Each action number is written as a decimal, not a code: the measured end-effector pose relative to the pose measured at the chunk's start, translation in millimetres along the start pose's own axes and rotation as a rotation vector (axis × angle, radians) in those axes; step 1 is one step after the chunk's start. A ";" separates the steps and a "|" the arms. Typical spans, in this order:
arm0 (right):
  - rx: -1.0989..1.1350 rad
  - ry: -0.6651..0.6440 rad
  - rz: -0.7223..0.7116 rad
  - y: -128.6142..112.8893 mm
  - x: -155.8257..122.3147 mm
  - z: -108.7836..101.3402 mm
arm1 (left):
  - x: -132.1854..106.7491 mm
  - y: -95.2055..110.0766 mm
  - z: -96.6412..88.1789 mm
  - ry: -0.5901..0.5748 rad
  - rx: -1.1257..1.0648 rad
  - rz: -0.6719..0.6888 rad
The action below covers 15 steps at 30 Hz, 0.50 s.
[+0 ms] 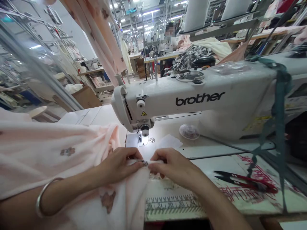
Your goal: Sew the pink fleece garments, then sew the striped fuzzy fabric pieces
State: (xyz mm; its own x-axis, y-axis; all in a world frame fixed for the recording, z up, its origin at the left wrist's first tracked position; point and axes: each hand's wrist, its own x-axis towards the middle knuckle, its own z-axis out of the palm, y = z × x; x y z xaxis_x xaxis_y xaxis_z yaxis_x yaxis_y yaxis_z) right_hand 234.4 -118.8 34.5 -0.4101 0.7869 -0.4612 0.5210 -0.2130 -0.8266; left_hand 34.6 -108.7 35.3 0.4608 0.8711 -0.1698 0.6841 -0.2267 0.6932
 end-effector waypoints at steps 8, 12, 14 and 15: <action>-0.164 0.144 0.054 -12.9 71.7 -8.0 | 43.9 -36.9 -13.1 -0.001 -0.083 -0.228; -0.256 0.231 0.042 -20.0 80.4 -9.0 | 53.6 -35.9 -18.1 -0.025 -0.075 -0.268; -0.280 0.274 -0.037 -21.5 82.5 -9.7 | 59.1 -36.4 -20.5 -0.038 -0.082 -0.278; -0.290 0.302 -0.084 -22.1 83.2 -10.2 | 61.8 -37.5 -21.5 -0.041 -0.089 -0.281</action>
State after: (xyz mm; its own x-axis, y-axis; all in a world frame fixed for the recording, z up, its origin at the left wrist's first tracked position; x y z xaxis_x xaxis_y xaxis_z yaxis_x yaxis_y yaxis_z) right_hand 196.4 -42.7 17.7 -0.2447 0.9379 -0.2457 0.7021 -0.0033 -0.7121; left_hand 25.2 -37.0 13.9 0.2840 0.8756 -0.3907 0.7367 0.0616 0.6734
